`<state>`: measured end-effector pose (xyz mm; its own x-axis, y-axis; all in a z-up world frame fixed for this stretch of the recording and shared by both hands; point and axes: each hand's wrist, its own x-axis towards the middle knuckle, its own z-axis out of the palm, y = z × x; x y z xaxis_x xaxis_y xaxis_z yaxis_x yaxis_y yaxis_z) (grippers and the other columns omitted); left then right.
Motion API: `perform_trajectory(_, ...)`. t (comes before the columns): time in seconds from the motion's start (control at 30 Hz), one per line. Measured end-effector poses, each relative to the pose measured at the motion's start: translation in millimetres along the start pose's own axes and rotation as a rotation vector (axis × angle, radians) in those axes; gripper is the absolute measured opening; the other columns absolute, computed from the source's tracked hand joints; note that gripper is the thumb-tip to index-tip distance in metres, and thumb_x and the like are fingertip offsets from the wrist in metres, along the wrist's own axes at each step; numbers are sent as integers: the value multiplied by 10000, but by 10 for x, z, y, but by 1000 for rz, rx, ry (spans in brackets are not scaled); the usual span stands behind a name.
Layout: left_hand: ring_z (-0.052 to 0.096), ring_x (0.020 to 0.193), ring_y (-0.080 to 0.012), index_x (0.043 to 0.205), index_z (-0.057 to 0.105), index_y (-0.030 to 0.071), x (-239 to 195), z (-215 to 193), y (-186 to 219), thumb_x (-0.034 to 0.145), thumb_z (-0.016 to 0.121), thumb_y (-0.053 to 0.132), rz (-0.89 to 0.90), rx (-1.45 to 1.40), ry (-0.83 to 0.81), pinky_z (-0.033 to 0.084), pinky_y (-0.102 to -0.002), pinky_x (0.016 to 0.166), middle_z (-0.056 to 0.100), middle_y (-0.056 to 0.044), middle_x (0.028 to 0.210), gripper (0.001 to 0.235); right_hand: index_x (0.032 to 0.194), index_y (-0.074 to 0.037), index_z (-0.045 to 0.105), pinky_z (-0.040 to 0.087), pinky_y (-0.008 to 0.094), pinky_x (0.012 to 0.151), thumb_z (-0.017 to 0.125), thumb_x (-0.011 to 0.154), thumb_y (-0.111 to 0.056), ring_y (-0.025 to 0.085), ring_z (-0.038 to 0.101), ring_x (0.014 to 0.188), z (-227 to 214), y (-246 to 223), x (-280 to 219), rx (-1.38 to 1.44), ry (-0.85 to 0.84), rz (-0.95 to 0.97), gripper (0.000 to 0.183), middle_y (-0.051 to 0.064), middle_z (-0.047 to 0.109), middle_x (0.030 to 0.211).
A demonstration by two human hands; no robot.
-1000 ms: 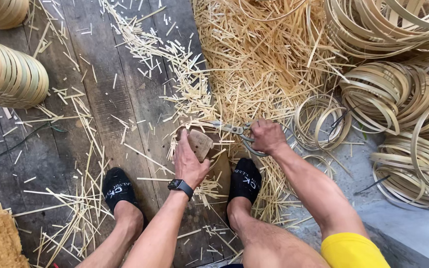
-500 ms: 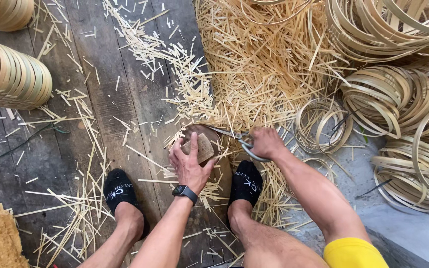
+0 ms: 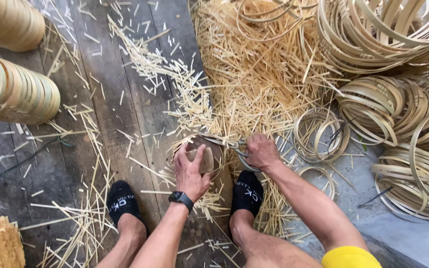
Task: The person sits on the floor and repeatedly assembles small round bamboo baskets. They place a woven bamboo mat over a circular wooden mold, fit a bamboo ring around the edge, tuck the mat into the ring, and trim the excess with shears. The finished baskets are stacked nearby.
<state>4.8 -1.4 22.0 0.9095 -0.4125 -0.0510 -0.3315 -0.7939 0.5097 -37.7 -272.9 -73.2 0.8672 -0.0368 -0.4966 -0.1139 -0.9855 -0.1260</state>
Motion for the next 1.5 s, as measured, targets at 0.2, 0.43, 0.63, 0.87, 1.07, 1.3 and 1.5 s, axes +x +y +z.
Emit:
perform_trajectory(0.2, 310, 1306, -473, 1435, 538, 283, -32, 27, 205, 644, 902, 197, -164, -148, 210, 309, -575, 1101, 302, -247, 1440, 874, 1268, -27, 544, 521, 467, 919, 669, 899, -481, 310, 577, 1044, -235, 12, -28, 51, 57, -30, 598, 233, 580, 1125)
perform_trajectory(0.43, 346, 1309, -452, 1348, 636, 238, -14, -99, 90, 626, 839, 125, -47, -148, 63, 331, -540, 1125, 342, -194, 1462, 758, 1269, -23, 571, 518, 445, 980, 714, 780, -279, 315, 584, 1113, -278, -247, 11, -8, 62, 27, 570, 213, 580, 1198)
perform_trajectory(0.63, 369, 1314, -411, 1257, 691, 215, 52, -242, 82, 606, 811, 101, -37, -209, -10, 345, -508, 1136, 388, -151, 1441, 671, 1182, -18, 632, 569, 439, 913, 646, 935, -337, 320, 630, 1067, -214, -85, 47, -39, 44, -37, 404, 232, 621, 1169)
perform_trajectory(0.87, 320, 1406, -403, 1253, 696, 225, 71, -311, -2, 576, 790, 75, 60, -151, -190, 339, -488, 1184, 378, -123, 1495, 700, 1136, -29, 617, 585, 406, 799, 622, 921, -342, 264, 662, 854, -351, -213, 22, -33, 0, -13, 380, 159, 650, 932)
perform_trajectory(1.07, 309, 1381, -444, 1537, 395, 198, -30, -41, 131, 635, 899, 269, -306, -218, 85, 303, -570, 1122, 293, -256, 1491, 1036, 1098, -45, 670, 592, 393, 744, 626, 915, -310, 258, 656, 852, -229, -53, -33, -44, 25, -75, 325, 155, 651, 918)
perform_trajectory(1.3, 385, 1403, -442, 1514, 446, 207, -56, 99, -20, 657, 825, 178, -118, -174, 33, 370, -468, 1145, 342, -251, 1555, 938, 1017, -31, 708, 609, 402, 764, 640, 884, -233, 271, 658, 931, -20, -17, 90, -15, 106, -58, 252, 184, 671, 991)
perform_trajectory(1.5, 432, 1360, -397, 1508, 360, 60, -30, 60, -22, 687, 825, 118, -98, -292, 134, 322, -500, 1163, 469, -195, 1472, 945, 1010, -47, 698, 573, 465, 752, 681, 864, -481, 313, 629, 853, -141, -33, 25, 54, 46, -81, 459, 193, 636, 904)
